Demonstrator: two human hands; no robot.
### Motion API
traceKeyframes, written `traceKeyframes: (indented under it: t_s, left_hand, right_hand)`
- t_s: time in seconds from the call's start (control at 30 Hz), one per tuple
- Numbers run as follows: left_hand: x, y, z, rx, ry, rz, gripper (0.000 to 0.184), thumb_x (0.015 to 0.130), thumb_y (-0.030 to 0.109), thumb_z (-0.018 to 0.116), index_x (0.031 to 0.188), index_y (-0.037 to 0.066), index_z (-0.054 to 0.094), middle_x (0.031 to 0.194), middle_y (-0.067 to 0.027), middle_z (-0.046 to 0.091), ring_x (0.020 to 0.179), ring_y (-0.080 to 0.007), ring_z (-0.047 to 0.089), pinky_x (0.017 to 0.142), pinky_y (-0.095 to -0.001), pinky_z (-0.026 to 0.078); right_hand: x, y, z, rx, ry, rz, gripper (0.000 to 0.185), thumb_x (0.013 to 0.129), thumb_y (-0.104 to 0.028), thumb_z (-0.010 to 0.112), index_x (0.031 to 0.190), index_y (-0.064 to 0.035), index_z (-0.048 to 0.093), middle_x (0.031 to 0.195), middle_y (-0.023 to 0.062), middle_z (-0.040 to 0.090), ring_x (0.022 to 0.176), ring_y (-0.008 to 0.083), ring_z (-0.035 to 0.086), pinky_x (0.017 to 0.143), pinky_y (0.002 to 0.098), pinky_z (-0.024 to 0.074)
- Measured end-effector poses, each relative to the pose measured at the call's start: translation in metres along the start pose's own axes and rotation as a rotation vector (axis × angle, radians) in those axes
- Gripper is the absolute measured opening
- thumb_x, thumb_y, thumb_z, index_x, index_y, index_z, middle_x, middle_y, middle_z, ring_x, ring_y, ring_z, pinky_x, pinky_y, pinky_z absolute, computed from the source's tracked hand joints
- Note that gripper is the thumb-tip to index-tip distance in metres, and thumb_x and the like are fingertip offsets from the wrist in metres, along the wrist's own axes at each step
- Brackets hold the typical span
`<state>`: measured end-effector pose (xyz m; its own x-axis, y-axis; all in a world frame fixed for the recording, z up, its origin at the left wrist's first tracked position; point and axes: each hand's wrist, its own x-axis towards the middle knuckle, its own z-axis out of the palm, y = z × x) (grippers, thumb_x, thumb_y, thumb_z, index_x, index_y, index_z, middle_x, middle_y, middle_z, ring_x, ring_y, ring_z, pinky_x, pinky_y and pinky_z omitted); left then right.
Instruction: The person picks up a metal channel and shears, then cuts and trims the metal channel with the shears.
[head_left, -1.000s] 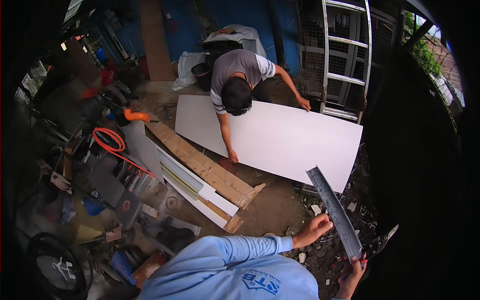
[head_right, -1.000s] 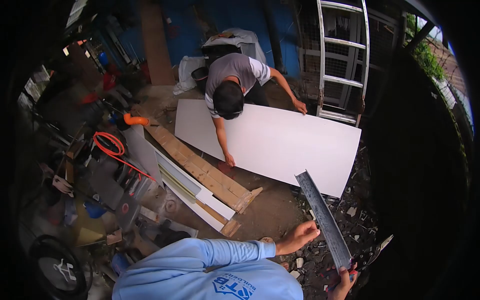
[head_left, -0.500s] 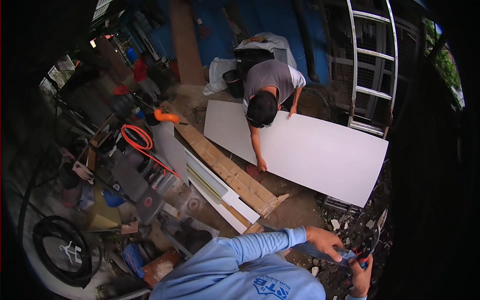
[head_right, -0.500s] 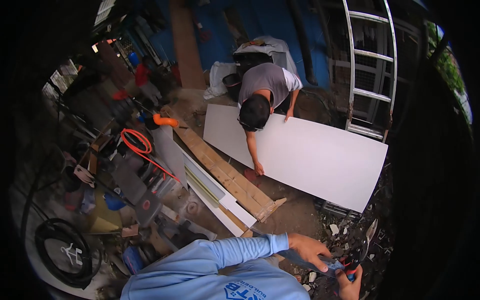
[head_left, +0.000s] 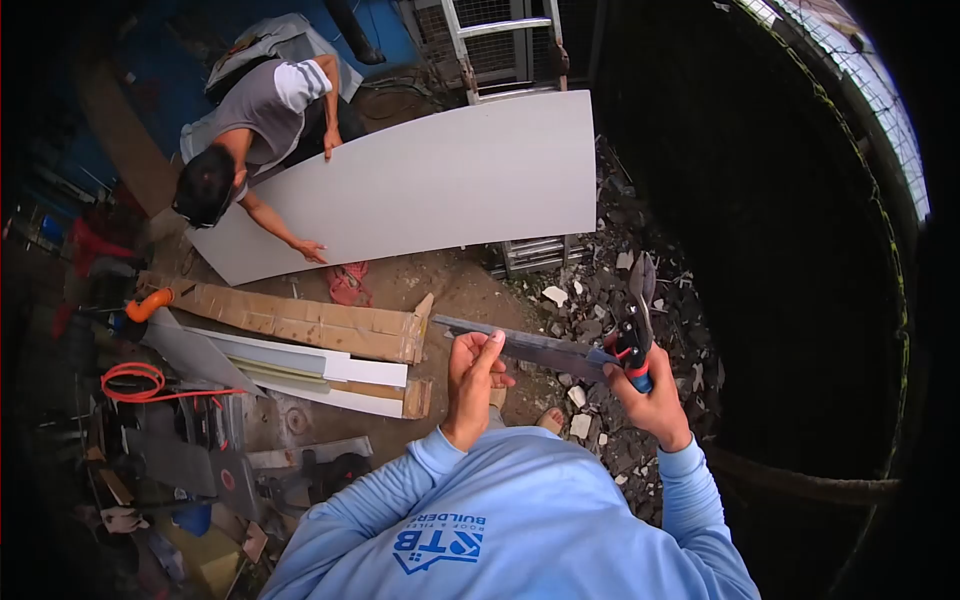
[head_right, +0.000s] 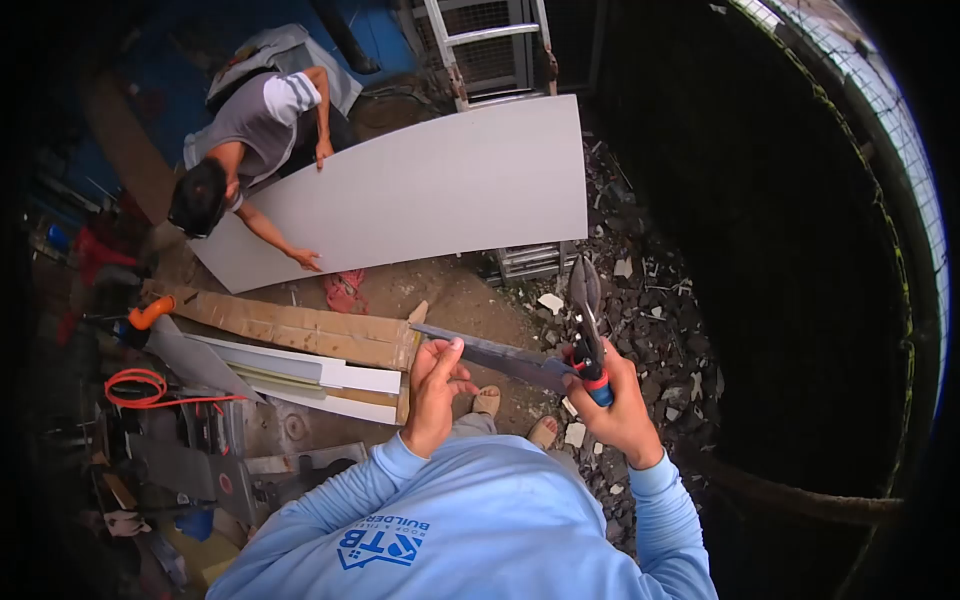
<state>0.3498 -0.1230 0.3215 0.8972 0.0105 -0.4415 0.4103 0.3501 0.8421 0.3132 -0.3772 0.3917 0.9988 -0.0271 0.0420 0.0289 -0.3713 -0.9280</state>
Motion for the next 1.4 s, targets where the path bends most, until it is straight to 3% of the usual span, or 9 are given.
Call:
traceKeyframes:
  t_s: [0.07, 0.17, 0.37, 0.47, 0.57, 0.83, 0.97, 1.0, 1.4]
  left_hand:
    - [0.005, 0.010, 0.024, -0.179, 0.012, -0.358, 0.054, 0.100, 0.054, 0.077, 0.123, 0.010, 0.057, 0.099, -0.0054, 0.058, 0.091, -0.0180, 0.066, 0.081, -0.0427, 0.065]
    - [0.042, -0.004, 0.050, -0.311, -0.191, -0.513, 0.071, 0.093, 0.069, 0.076, 0.123, 0.007, 0.056, 0.107, -0.0089, 0.058, 0.093, -0.0245, 0.067, 0.089, -0.0512, 0.066]
    - [0.104, -0.058, 0.083, -0.323, -0.320, -0.669, 0.033, 0.100, 0.017, 0.059, 0.126, -0.002, 0.057, 0.116, -0.0171, 0.069, 0.109, -0.0355, 0.072, 0.098, -0.0531, 0.063]
    - [0.105, -0.045, 0.105, -0.354, -0.331, -0.484, 0.039, 0.100, 0.018, 0.059, 0.133, -0.002, 0.059, 0.122, -0.0123, 0.072, 0.108, -0.0253, 0.073, 0.094, -0.0457, 0.065]
    - [0.112, -0.033, 0.121, -0.292, -0.397, -0.267, 0.045, 0.109, 0.036, 0.064, 0.140, 0.003, 0.058, 0.135, -0.0112, 0.071, 0.108, -0.0211, 0.071, 0.083, -0.0403, 0.065]
    - [0.115, 0.039, 0.177, -0.358, -0.474, 0.064, 0.061, 0.112, 0.052, 0.059, 0.154, 0.009, 0.049, 0.114, -0.0054, 0.060, 0.095, -0.0171, 0.064, 0.077, -0.0371, 0.062]
    - [0.112, 0.058, 0.200, -0.388, -0.500, 0.176, 0.059, 0.114, 0.053, 0.053, 0.151, 0.008, 0.048, 0.113, -0.0057, 0.055, 0.090, -0.0172, 0.060, 0.074, -0.0376, 0.059]
    - [0.112, 0.060, 0.204, -0.400, -0.511, 0.183, 0.058, 0.114, 0.053, 0.053, 0.151, 0.008, 0.048, 0.113, -0.0057, 0.055, 0.090, -0.0172, 0.060, 0.074, -0.0377, 0.059]
    - [0.083, 0.069, 0.201, -0.393, -0.548, 0.274, 0.053, 0.115, 0.052, 0.052, 0.150, 0.012, 0.048, 0.113, -0.0043, 0.055, 0.090, -0.0168, 0.060, 0.074, -0.0375, 0.058]
  right_hand:
    - [0.004, 0.004, -0.003, -0.081, -0.028, -0.076, 0.030, 0.088, -0.004, 0.071, 0.117, -0.0010, 0.066, 0.094, 0.0154, 0.068, 0.087, 0.0313, 0.068, 0.081, 0.0387, 0.0538]
    - [0.000, 0.025, -0.006, -0.228, -0.067, -0.259, 0.054, 0.072, -0.005, 0.078, 0.124, -0.0020, 0.061, 0.101, 0.0172, 0.066, 0.091, 0.0406, 0.068, 0.080, 0.0459, 0.0551]
    - [-0.022, 0.008, -0.016, -0.498, -0.033, -0.320, 0.066, 0.070, -0.011, 0.084, 0.131, -0.0062, 0.060, 0.111, 0.0156, 0.065, 0.103, 0.0367, 0.067, 0.091, 0.0446, 0.0537]
    - [-0.044, -0.005, -0.036, -0.464, 0.052, -0.277, 0.067, 0.074, -0.015, 0.086, 0.134, -0.0037, 0.059, 0.114, 0.0171, 0.066, 0.101, 0.0366, 0.067, 0.090, 0.0430, 0.0536]
    - [-0.081, -0.013, -0.047, -0.269, 0.034, 0.168, 0.061, 0.083, -0.020, 0.085, 0.134, 0.0000, 0.059, 0.111, 0.0180, 0.067, 0.095, 0.0363, 0.067, 0.086, 0.0427, 0.0538]
    - [-0.122, 0.006, -0.034, -0.052, 0.023, 0.459, 0.051, 0.097, -0.040, 0.077, 0.121, 0.0034, 0.066, 0.091, 0.0171, 0.069, 0.083, 0.0339, 0.067, 0.083, 0.0441, 0.0542]
    - [-0.119, 0.006, -0.027, 0.056, 0.027, 0.470, 0.047, 0.099, -0.041, 0.076, 0.114, 0.0019, 0.068, 0.087, 0.0146, 0.071, 0.081, 0.0226, 0.065, 0.081, 0.0416, 0.0541]
    - [-0.115, -0.002, -0.031, 0.044, -0.018, 0.507, 0.049, 0.100, -0.045, 0.075, 0.115, 0.0017, 0.068, 0.098, 0.0211, 0.075, 0.090, 0.0350, 0.074, 0.084, 0.0456, 0.0558]
    - [-0.122, -0.002, -0.022, 0.093, 0.027, 0.383, 0.045, 0.101, -0.044, 0.073, 0.114, -0.0009, 0.067, 0.095, 0.0171, 0.075, 0.090, 0.0358, 0.073, 0.084, 0.0465, 0.0557]
